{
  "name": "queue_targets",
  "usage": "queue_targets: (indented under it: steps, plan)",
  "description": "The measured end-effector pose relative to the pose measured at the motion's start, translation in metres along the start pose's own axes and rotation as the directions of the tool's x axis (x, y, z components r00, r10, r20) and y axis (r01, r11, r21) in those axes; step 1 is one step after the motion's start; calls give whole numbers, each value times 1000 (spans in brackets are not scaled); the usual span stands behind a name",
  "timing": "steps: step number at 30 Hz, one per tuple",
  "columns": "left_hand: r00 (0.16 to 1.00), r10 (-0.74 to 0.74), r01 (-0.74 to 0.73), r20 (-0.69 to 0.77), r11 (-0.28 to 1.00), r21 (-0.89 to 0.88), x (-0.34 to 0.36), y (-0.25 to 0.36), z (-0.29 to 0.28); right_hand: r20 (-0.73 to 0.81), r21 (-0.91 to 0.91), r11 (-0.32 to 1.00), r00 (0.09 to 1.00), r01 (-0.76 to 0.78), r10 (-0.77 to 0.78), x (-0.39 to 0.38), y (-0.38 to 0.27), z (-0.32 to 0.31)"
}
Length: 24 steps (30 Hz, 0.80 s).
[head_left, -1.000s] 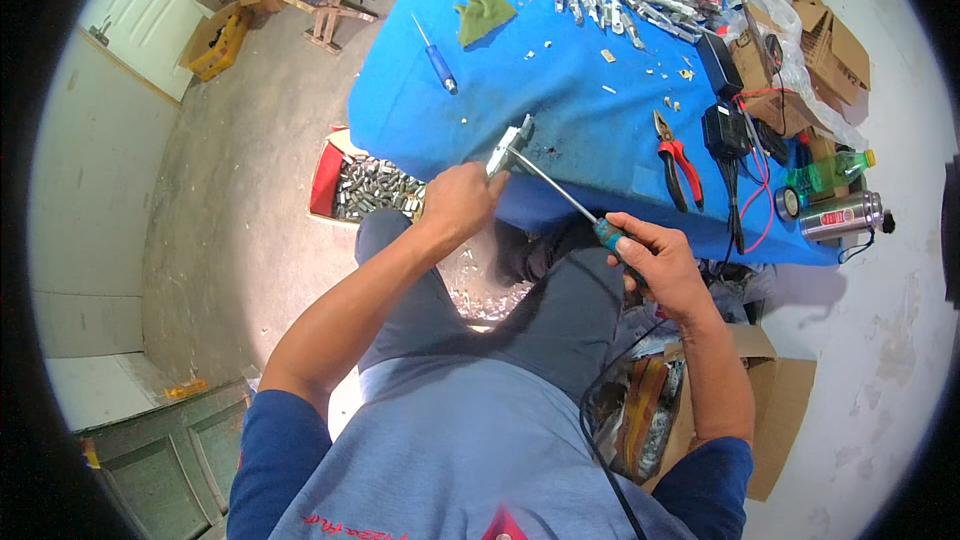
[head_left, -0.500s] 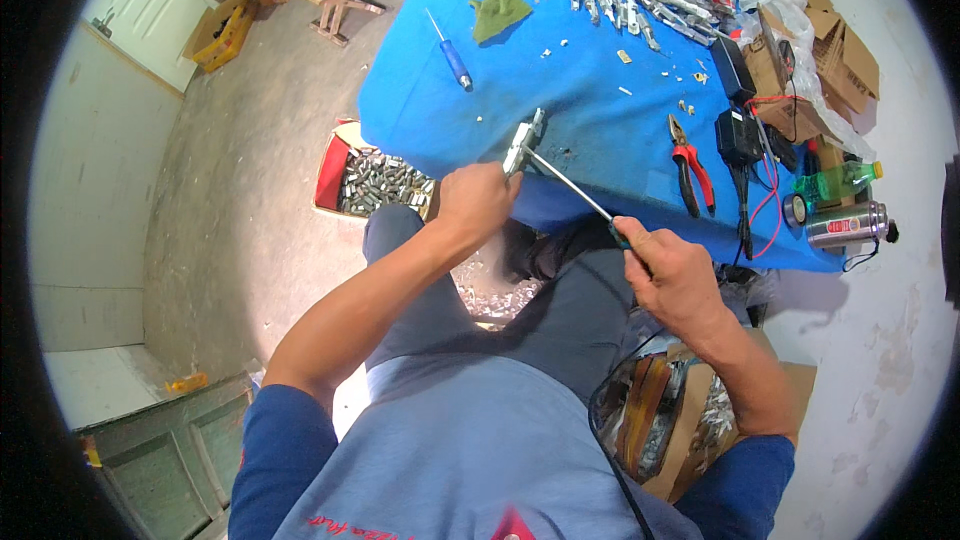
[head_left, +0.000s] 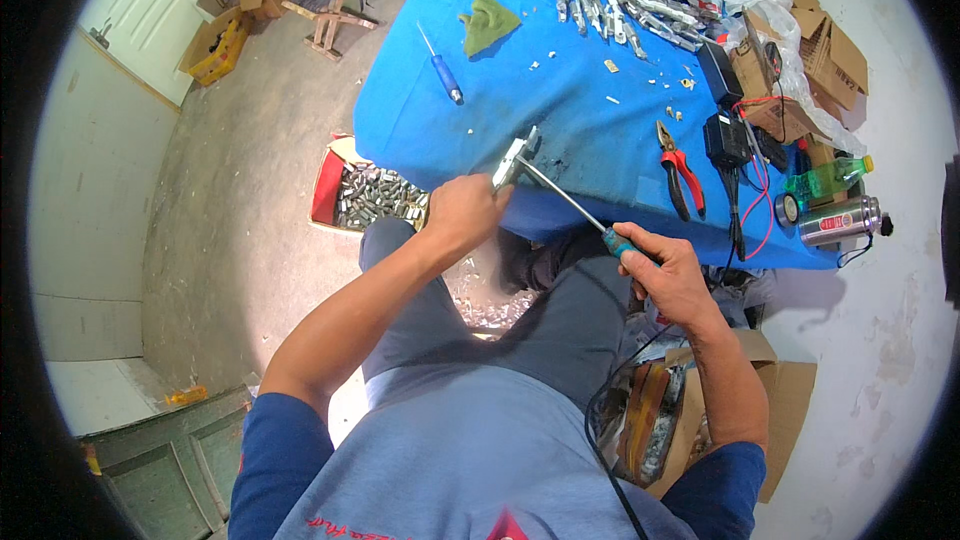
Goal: The person assembles and disassembles small tubular metal components using a screwdriver and pliers on a blue workspace.
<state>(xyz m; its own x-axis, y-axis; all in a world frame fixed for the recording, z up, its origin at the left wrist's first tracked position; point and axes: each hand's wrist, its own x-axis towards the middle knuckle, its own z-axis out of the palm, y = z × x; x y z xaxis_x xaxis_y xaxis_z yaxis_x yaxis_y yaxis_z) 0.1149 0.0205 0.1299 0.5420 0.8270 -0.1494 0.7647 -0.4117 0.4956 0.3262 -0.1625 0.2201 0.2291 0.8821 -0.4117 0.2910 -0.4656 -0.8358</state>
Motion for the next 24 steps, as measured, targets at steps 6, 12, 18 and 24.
queue_targets:
  steps: [6, 12, 18, 24]
  plan:
    - [999, -2, 2, 32, 1000, 8, 1, -3, 1, -58, -203, 962, 979, 182, -198, 2, -4, -4]
    - [999, 4, -4, 36, 1000, 10, 1, -2, -2, -7, -254, 955, 987, 154, -161, 6, -16, -14]
    - [1000, 21, -21, 3, 1000, 22, 1, -3, -1, -15, -625, 707, 900, 331, -435, 11, -25, -21]
    - [997, 81, -81, 3, 996, 36, 2, -4, -6, 131, -718, 529, 834, 453, -536, 23, -37, -35]
